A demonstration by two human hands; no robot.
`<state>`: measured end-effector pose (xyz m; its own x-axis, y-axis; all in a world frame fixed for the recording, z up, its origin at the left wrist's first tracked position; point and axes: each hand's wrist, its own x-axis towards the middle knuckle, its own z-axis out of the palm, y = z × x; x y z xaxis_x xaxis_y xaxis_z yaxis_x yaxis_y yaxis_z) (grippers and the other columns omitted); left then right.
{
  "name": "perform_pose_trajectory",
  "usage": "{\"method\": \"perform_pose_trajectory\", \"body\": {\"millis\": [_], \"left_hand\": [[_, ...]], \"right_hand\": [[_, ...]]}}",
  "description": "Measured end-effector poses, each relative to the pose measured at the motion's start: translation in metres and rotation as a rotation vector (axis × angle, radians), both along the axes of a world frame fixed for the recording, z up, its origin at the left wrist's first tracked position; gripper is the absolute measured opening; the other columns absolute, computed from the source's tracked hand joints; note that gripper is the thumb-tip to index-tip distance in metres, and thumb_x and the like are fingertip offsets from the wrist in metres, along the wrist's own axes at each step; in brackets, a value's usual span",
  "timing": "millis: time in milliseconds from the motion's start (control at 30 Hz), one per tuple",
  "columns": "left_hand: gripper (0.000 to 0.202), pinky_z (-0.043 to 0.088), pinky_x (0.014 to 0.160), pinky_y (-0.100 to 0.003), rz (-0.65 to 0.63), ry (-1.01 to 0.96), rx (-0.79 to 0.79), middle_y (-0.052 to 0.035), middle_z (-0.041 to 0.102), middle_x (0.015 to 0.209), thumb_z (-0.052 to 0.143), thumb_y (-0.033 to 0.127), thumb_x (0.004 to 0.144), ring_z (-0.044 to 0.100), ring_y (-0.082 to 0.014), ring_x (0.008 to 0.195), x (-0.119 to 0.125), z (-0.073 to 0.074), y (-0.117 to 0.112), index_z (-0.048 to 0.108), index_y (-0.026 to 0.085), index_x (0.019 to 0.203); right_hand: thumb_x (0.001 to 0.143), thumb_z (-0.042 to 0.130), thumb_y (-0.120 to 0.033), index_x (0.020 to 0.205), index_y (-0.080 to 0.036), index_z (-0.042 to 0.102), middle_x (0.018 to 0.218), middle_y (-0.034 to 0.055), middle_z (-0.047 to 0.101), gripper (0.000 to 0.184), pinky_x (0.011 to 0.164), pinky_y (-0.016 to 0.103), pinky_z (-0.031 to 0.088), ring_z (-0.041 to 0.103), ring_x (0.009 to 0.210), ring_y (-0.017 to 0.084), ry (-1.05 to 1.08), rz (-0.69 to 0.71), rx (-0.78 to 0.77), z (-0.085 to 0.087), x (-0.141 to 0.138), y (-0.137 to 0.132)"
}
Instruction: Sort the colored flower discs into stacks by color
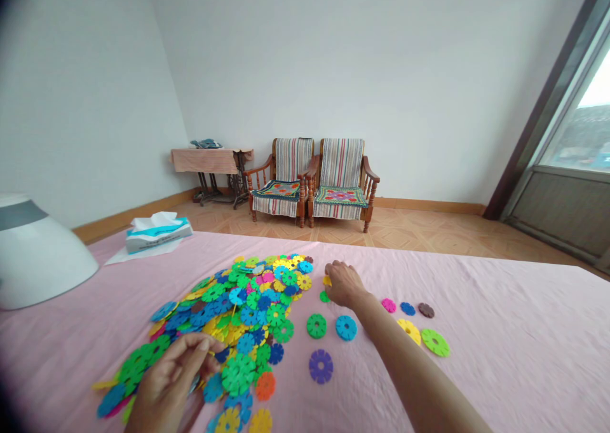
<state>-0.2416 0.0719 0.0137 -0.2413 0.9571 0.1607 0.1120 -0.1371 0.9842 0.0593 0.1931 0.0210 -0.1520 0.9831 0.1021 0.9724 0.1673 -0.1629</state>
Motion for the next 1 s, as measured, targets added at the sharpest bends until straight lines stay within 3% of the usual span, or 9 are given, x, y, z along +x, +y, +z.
{"method": "perform_pose_trajectory", "body": {"millis": [200,400,633,800,1000], "left_hand": [[0.045,0.051,0.054,-0.027,0.022,-0.042,-0.009,-0.0041,0.069,0.065,0.075,0.061,0.059,0.062,-0.0187,0.055,0.001,0.0,0.002,0.067,0.018,0.069],[0.045,0.05,0.053,-0.027,0.029,-0.033,0.014,-0.0035,0.069,0.065,0.072,0.061,0.061,0.061,-0.018,0.054,0.002,0.002,0.001,0.065,0.018,0.069],[0.042,0.051,0.054,-0.027,0.026,-0.055,0.015,-0.0036,0.068,0.064,0.073,0.059,0.062,0.061,-0.0183,0.055,0.003,0.004,0.0,0.065,0.018,0.068],[0.039,0.05,0.054,-0.027,0.022,-0.055,0.026,-0.0039,0.07,0.069,0.072,0.056,0.065,0.061,-0.0178,0.056,0.002,0.002,0.0,0.064,0.018,0.071],[0.036,0.049,0.055,-0.026,-0.014,-0.003,0.033,-0.0023,0.067,0.063,0.067,0.053,0.072,0.061,-0.0173,0.057,0.001,-0.002,0.0,0.063,0.018,0.073]], "right_hand": [[0.083,0.053,-0.019,0.103,-0.014,0.06,0.103,0.0112,0.062,0.022,0.079,0.029,0.038,0.058,0.093,0.02,0.113,-0.007,0.078,0.01,-0.002,-0.022],[0.084,0.048,-0.013,0.094,-0.017,0.061,0.089,0.0048,0.062,0.017,0.074,0.026,0.04,0.058,0.083,0.016,0.261,0.054,0.12,0.007,-0.019,-0.078],[0.084,0.047,-0.013,0.09,-0.019,0.062,0.088,0.0058,0.062,0.017,0.076,0.031,0.041,0.057,0.086,0.02,0.354,0.139,0.054,0.004,-0.046,-0.136],[0.08,0.049,-0.012,0.093,-0.02,0.063,0.093,0.0063,0.063,0.021,0.079,0.03,0.042,0.057,0.089,0.02,0.381,0.2,-0.022,-0.004,-0.067,-0.156],[0.07,0.056,-0.014,0.093,-0.018,0.066,0.096,0.0069,0.063,0.026,0.078,0.028,0.042,0.057,0.091,0.021,0.356,0.294,-0.141,-0.015,-0.089,-0.161]]}}
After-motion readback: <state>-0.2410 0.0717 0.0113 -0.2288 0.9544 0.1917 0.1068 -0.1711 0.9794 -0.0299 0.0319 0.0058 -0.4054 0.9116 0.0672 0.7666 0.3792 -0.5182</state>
